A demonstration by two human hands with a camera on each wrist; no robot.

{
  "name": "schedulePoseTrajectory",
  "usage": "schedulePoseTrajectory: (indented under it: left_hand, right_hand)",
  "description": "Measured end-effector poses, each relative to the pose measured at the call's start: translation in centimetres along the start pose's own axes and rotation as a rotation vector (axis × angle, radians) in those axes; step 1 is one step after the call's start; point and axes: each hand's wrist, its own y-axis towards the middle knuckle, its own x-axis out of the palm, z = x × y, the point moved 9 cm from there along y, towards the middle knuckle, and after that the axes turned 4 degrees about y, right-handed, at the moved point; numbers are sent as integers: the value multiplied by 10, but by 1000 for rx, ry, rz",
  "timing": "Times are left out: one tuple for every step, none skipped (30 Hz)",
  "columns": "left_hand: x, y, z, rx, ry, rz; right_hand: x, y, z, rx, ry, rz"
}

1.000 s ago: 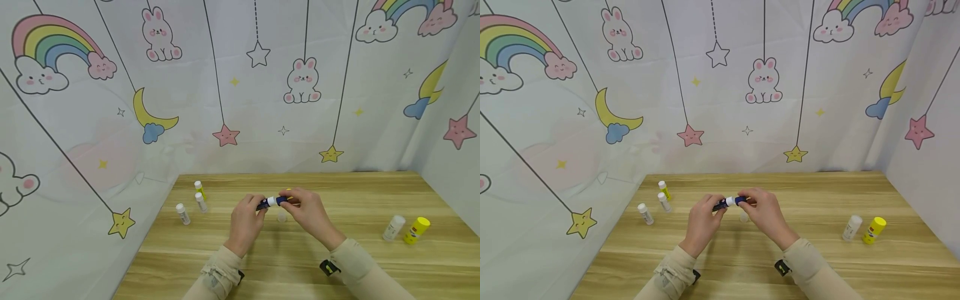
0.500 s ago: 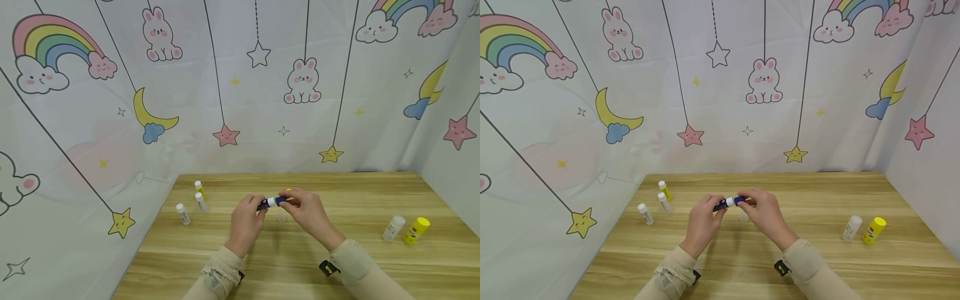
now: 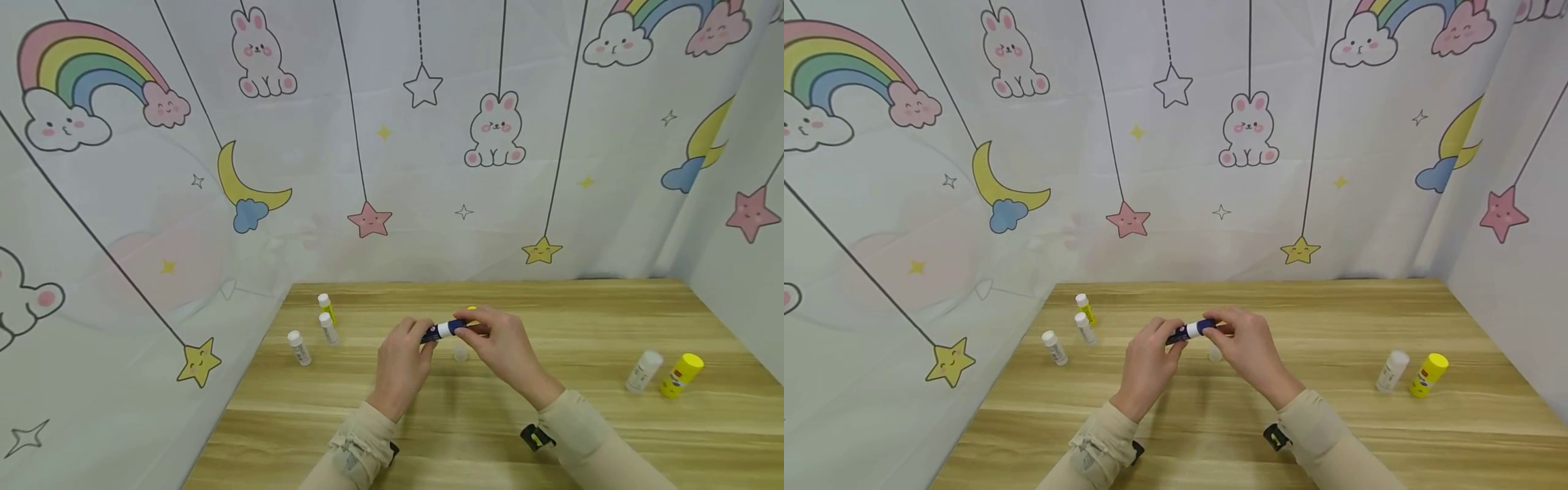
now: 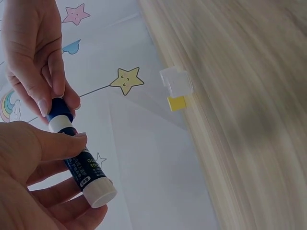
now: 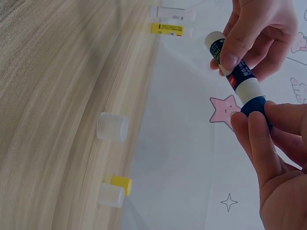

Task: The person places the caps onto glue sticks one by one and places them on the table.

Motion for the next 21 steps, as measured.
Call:
schedulePoseTrajectory:
  left_hand:
    - [0, 0, 0, 0, 1, -1]
    - [0, 0, 0, 1, 3, -1]
    - [0, 0, 0, 1, 5, -2]
    - [0, 0, 0, 2, 6, -3]
    - [0, 0, 0, 1, 7, -5]
    - [0, -1, 0, 1, 7, -6]
    - [1, -1, 0, -1, 8, -8]
    - [1, -1, 0, -2, 8, -9]
    - [1, -1, 0, -3, 7, -11]
    - [1, -1, 0, -4, 7, -10]
    - [1, -2, 0, -3, 7, -9]
    - [1, -2, 0, -2, 8, -8]
    - [0, -2, 0, -1, 8, -5]
    - [0, -2, 0, 1, 9, -3]
    - [0, -2, 0, 3, 8, -1]
    - [0, -2, 0, 5, 8, 1]
    - [0, -2, 0, 6, 7, 2]
    - [0, -2, 0, 6, 6, 3]
    - [0, -2, 0, 6, 7, 3]
    - [0, -2, 0, 7, 7, 1]
    - [0, -2, 0, 7, 8, 0]
  right_hand:
    - [0, 0, -1, -2, 2, 1]
    - [0, 0, -1, -3, 2, 1]
    - [0, 0, -1, -5, 3, 0]
    - [0, 0, -1, -8, 3, 0]
    - [0, 0, -2, -10, 4, -1]
    - [0, 0, -2, -11, 6, -2]
    - [0, 0, -2, -13, 7, -2]
    - [1, 0, -2, -14, 8, -3]
    - [1, 0, -2, -13, 9, -3]
    - [1, 0, -2, -13, 10, -4]
    - [1, -1, -2, -11, 12, -4]
    - [1, -1, -2, -9, 14, -4]
    - [1, -1, -2, -7, 16, -5]
    - [1, -1, -2, -4, 18, -6]
    - [2, -1, -2, -1, 21, -7]
    - [2, -1, -2, 2, 23, -8]
    - [2, -2, -2, 5, 26, -9]
    - [2, -2, -2, 8, 29, -11]
    - [3, -2, -2, 12, 32, -13]
    - [3, -2, -2, 15, 35, -13]
    - [4, -2, -1, 18, 38, -14]
